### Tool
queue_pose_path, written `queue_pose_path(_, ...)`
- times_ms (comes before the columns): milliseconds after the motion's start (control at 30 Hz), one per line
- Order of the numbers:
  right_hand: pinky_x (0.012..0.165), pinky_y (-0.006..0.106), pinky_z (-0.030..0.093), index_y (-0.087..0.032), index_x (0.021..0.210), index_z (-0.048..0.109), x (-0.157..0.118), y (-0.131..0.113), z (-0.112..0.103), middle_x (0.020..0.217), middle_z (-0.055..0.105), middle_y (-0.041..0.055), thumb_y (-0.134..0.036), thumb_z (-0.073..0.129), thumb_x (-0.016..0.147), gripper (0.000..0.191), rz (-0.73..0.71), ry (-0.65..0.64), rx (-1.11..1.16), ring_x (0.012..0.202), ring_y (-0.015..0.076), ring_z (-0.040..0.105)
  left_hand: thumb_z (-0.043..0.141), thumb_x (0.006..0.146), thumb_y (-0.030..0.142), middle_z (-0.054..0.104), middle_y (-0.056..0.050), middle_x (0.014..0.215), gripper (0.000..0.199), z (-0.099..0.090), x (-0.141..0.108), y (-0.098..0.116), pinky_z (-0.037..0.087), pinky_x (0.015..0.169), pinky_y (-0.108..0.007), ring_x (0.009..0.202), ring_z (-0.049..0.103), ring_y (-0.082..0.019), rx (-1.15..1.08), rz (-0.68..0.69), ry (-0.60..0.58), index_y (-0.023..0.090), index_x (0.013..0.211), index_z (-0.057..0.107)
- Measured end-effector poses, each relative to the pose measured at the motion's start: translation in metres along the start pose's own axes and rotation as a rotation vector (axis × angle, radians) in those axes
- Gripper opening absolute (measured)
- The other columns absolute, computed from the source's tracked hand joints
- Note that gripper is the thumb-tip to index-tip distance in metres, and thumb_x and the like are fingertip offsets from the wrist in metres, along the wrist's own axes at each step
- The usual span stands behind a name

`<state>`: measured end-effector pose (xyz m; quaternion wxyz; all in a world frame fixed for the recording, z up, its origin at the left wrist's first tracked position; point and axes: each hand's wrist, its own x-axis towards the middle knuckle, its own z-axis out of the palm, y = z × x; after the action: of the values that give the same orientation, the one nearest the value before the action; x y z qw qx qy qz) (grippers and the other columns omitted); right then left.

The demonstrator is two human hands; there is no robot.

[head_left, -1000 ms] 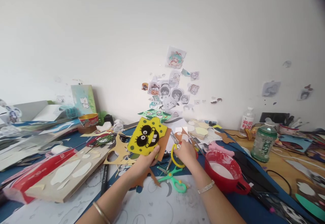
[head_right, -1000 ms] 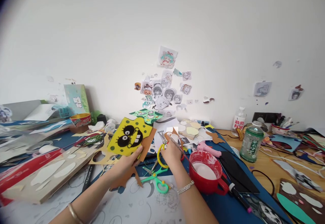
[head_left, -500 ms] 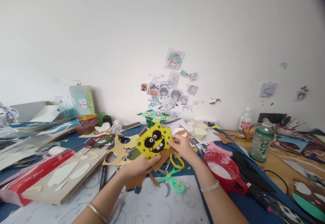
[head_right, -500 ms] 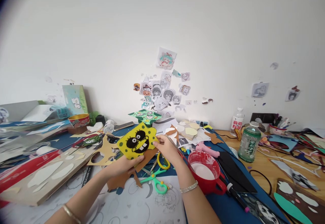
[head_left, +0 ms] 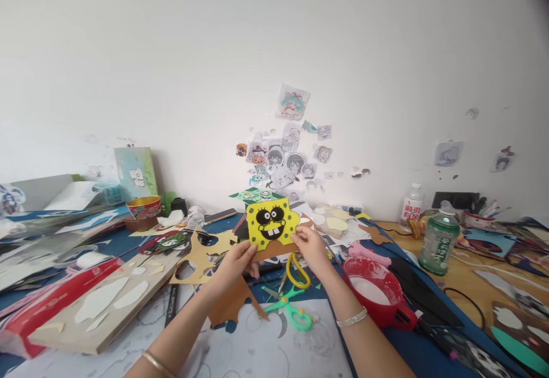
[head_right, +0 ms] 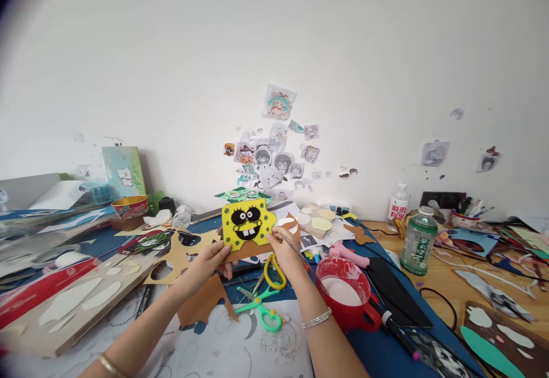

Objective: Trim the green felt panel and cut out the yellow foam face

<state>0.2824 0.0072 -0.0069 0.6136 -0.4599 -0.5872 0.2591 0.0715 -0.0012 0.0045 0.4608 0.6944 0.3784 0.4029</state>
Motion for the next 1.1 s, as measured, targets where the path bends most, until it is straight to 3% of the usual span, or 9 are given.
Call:
queue_pose_path(133,0.07,0.034,0.047,-0.02,0.078,0.061,0.002,0.003,-0.003,0.078,0.068,0.0051,-0.038,0.059,0.07,0.02,0.017,0.012,-0.031,0.076,0.0239,0.064,0.045,0.079,0.055,0.064,0.002,0.06,0.039,-0.001,0.0,0.0,0.048,0.048,-0.025,0.045,0.062,-0.014,-0.04,0.029,0.033,0.019,0.092,0.05)
queue_pose_path(233,0.059,0.032,0.047,-0.019,0.082,0.06,0.003,0.006,-0.003,0.076,0.067,0.0053,-0.041,0.056,0.072,0.025,0.031,-0.003,-0.041,0.064,0.0215,0.063,0.046,0.079,0.053,0.058,0.006,0.049,0.043,-0.003,0.002,-0.002,0.047,0.047,-0.025,0.045,0.062,-0.015,-0.054,0.044,0.058,0.018,0.102,0.048)
queue_pose_path(333,0.053,0.03,0.046,-0.018,0.084,0.058,0.002,0.006,-0.003,0.073,0.066,0.0049,-0.041,0.053,0.074,0.025,0.023,-0.023,-0.051,0.056,0.0194,0.061,0.047,0.079,0.051,0.053,0.008,0.045,0.041,-0.004,0.003,-0.004,0.048,0.047,-0.025,0.045,0.062,-0.016,-0.07,0.052,0.076,0.017,0.103,0.049)
queue_pose_path(500,0.067,0.032,0.046,-0.018,0.083,0.061,0.0,0.0,-0.004,0.081,0.068,0.0078,-0.034,0.055,0.074,0.019,-0.037,-0.012,-0.114,0.075,0.0226,0.063,0.048,0.079,0.049,0.052,0.009,0.051,0.036,-0.003,0.004,-0.004,0.049,0.049,-0.027,0.046,0.063,-0.015,-0.113,0.047,0.107,0.019,0.098,0.049)
queue_pose_path(700,0.056,0.028,0.045,-0.021,0.085,0.062,-0.001,0.008,0.0,0.067,0.066,0.0011,-0.03,0.049,0.076,0.018,-0.1,-0.036,-0.142,0.061,0.018,0.06,0.052,0.077,0.044,0.057,0.007,0.055,0.034,-0.003,0.005,0.0,0.051,0.05,-0.027,0.048,0.064,-0.016,-0.166,0.006,0.133,0.018,0.097,0.046)
queue_pose_path(1100,0.071,0.034,0.049,-0.02,0.084,0.061,-0.005,-0.004,0.004,0.084,0.071,0.0103,-0.026,0.05,0.074,0.016,-0.092,0.053,-0.215,0.083,0.0244,0.066,0.059,0.07,0.045,0.044,0.014,0.051,0.039,0.001,0.006,-0.001,0.052,0.05,-0.028,0.045,0.064,-0.015,-0.278,0.028,0.221,0.02,0.095,0.043)
